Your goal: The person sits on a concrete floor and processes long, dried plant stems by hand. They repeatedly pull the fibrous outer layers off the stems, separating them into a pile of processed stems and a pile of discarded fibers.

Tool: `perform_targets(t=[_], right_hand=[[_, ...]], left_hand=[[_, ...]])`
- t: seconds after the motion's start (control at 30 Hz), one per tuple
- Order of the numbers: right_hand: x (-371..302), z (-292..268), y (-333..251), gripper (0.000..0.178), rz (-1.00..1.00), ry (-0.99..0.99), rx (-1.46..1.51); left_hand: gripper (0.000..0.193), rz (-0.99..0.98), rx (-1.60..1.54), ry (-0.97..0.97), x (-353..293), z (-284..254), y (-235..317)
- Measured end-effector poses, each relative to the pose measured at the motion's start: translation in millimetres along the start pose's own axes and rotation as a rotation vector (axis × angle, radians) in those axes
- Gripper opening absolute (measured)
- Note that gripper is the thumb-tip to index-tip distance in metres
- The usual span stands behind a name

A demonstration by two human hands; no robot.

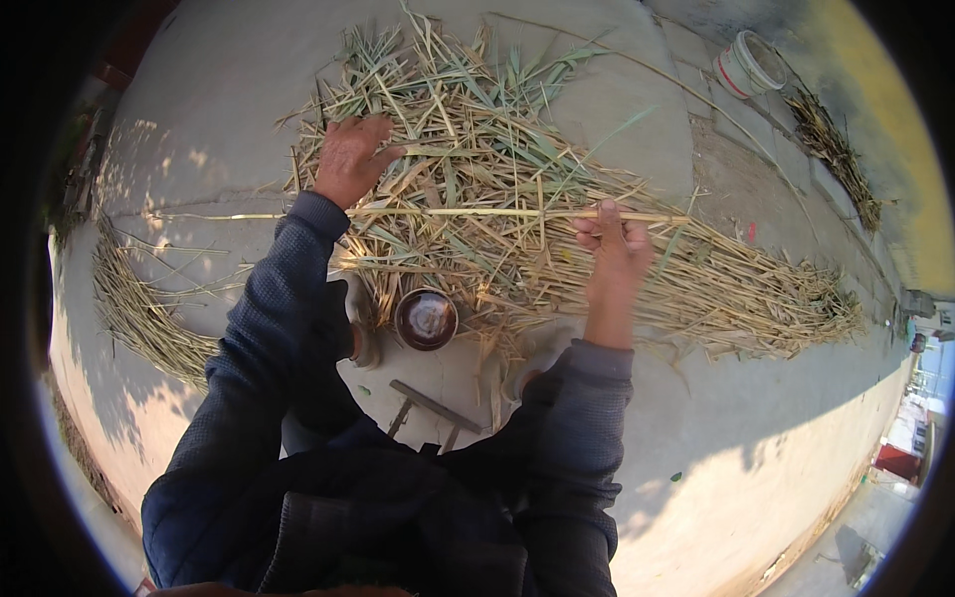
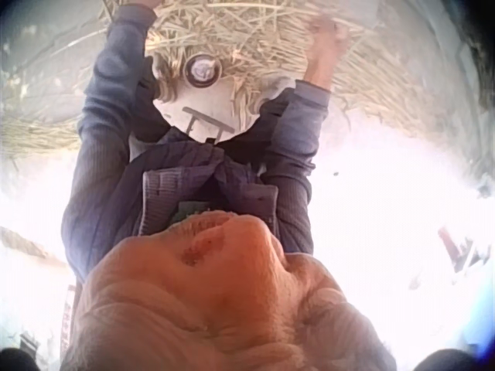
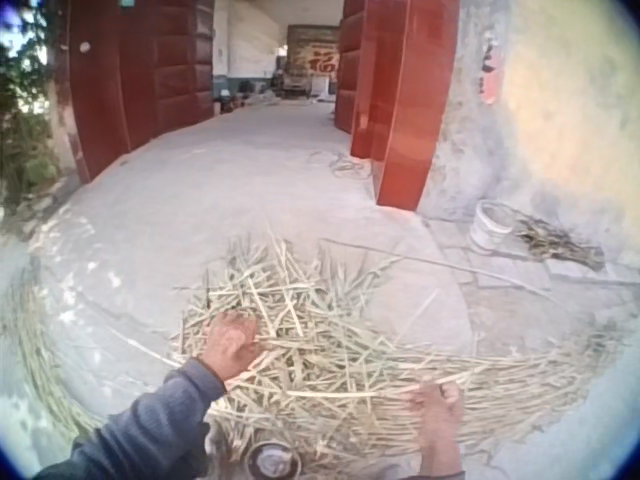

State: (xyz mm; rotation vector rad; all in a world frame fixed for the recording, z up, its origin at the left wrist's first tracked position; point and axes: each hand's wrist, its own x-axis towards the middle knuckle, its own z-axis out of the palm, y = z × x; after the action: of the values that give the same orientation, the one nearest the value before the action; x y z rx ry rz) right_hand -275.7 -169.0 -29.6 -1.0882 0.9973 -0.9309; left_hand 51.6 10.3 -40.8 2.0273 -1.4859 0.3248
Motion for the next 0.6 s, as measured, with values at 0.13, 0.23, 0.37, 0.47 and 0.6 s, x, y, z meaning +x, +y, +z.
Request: perform_targets(t=[0.13, 0.23, 0.37, 0.47, 0.6], right_hand=[[0, 2, -1, 0.023, 0.01, -0.011, 0.041], [3, 4, -2, 0.025, 0.024, 0.002, 0.038], [5, 5, -4, 0.026, 0.031, -0.028, 0.061], [3, 6, -8, 0.028, 0.013, -0.144, 0.11], [-3, 6, -12, 0.032, -0.008, -0.224, 0.062]], left_hand=[[0.034, -0.023, -0.495, -0.401, -12, 14, 31], [0.031, -0.041, -0.707, -0.57, -17, 21, 57], [0.028, -0.011, -0.671, -0.525, -16, 24, 66], [0.025, 0.056, -0.565, -0.512, -14, 25, 62], [0.023, 0.047, -0.511, -0.478, -12, 24, 58]])
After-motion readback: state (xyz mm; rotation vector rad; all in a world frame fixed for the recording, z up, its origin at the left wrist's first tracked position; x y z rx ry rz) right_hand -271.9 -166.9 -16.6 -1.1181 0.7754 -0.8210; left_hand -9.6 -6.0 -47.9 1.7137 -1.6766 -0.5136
